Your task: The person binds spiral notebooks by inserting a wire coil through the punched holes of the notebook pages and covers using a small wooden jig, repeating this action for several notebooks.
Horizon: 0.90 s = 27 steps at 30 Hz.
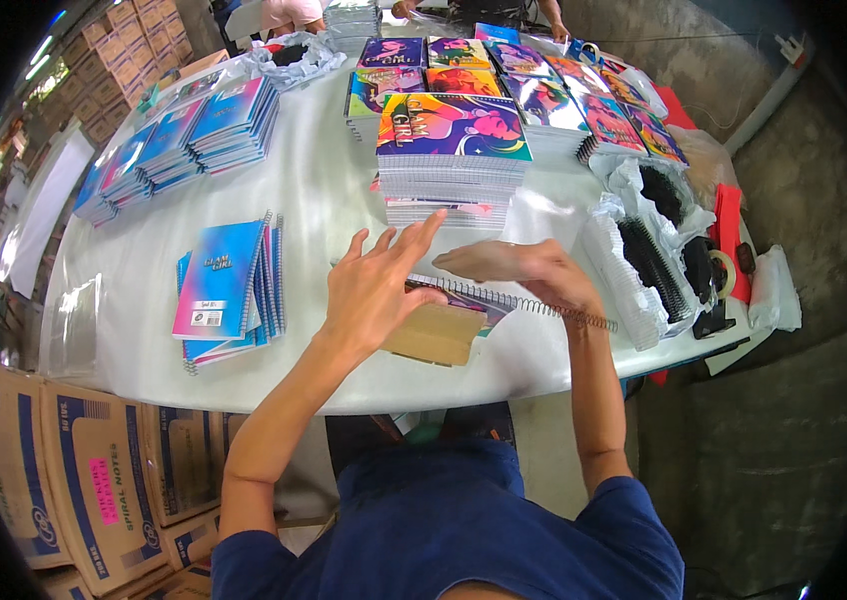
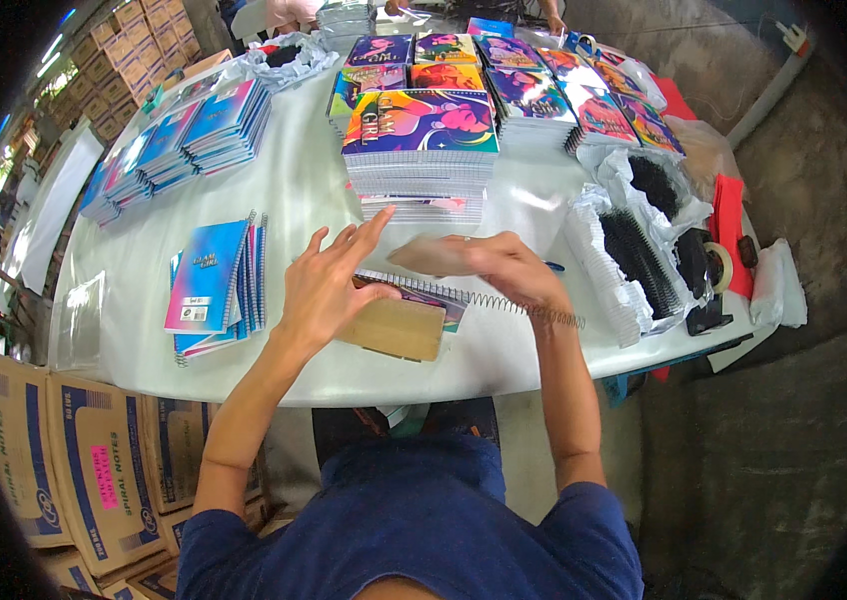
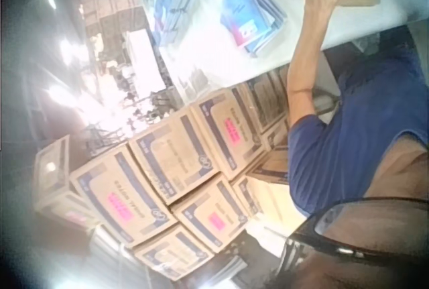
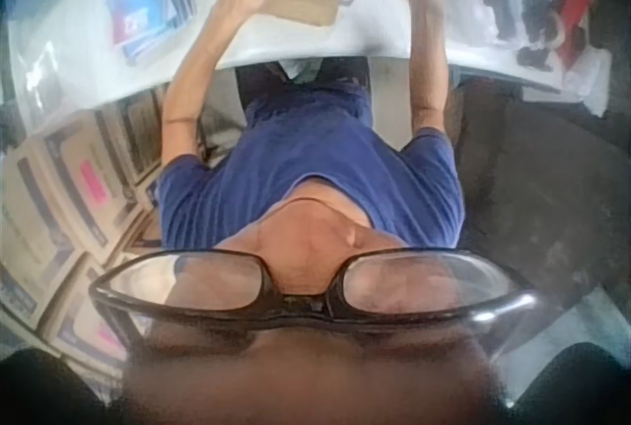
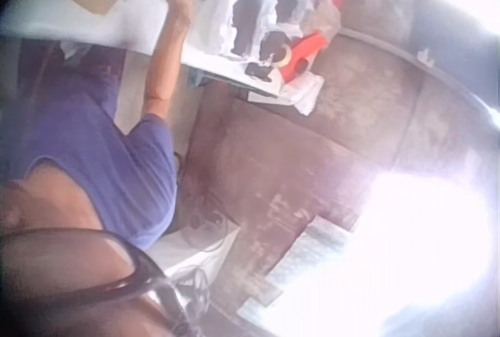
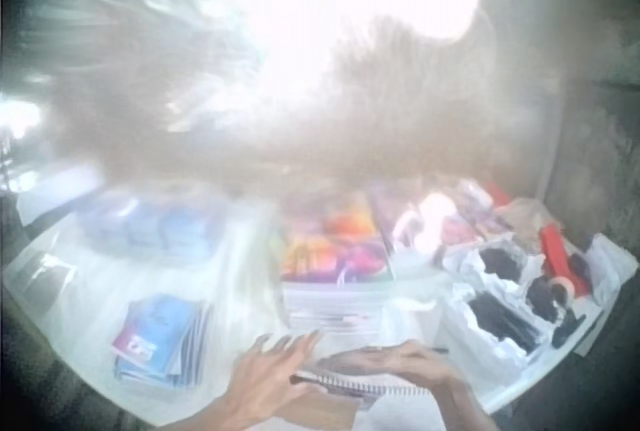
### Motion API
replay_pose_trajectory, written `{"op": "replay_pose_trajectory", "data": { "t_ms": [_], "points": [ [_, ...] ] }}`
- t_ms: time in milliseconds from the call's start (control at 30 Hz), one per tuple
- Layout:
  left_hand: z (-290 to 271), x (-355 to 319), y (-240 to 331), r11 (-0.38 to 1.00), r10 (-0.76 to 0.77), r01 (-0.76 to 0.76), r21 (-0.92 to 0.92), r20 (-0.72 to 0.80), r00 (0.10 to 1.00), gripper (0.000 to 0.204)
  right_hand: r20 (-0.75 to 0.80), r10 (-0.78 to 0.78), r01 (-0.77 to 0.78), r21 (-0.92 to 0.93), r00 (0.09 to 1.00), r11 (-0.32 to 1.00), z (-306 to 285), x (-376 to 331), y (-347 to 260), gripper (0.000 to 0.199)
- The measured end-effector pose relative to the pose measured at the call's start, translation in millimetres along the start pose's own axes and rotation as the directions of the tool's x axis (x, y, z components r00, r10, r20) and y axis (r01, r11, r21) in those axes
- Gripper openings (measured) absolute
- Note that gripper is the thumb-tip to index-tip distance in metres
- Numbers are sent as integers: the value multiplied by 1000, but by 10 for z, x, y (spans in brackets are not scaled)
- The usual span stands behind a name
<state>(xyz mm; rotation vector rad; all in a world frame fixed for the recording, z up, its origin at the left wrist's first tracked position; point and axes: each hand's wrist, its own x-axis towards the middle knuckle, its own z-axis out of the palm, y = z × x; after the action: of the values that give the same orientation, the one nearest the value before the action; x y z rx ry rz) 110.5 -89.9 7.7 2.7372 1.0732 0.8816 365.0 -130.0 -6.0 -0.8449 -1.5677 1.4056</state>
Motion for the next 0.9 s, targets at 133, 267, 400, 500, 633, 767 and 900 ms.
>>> {"op": "replay_pose_trajectory", "data": {
  "t_ms": [133, 267, 400, 500, 633, 767, 900],
  "points": [
    [17, -21, -66, 1000, 2, -2, 3, -31, 1000, 100, 70, -43, 50, -97, 997, 994, 105, 119, -86, 43],
    [-16, -49, -92, 1000, -19, 19, 1, 0, 1000, 100, 43, -83, 78, 108, 996, 991, 60, 145, 51, 42],
    [-53, -92, -166, 999, -37, 37, 26, 11, 999, 99, 77, 24, -15, -109, 997, 994, 198, 254, -67, 47],
    [-89, -59, -169, 999, -40, 40, 27, 5, 999, 98, 106, -98, 47, 401, 990, 915, -14, 187, 149, 46],
    [-124, -101, -223, 996, -81, 81, 28, 24, 996, 96, 32, 124, -106, -339, 992, 935, 261, 413, -130, 48],
    [-148, -108, -235, 992, -128, 128, 25, 37, 991, 97, 132, -95, 52, 296, 987, 954, 101, 340, 148, 47],
    [-173, -128, -297, 983, -156, 156, -94, 10, 988, 100, 18, 68, -63, -188, 998, 980, 190, 511, 22, 47]
  ]
}}
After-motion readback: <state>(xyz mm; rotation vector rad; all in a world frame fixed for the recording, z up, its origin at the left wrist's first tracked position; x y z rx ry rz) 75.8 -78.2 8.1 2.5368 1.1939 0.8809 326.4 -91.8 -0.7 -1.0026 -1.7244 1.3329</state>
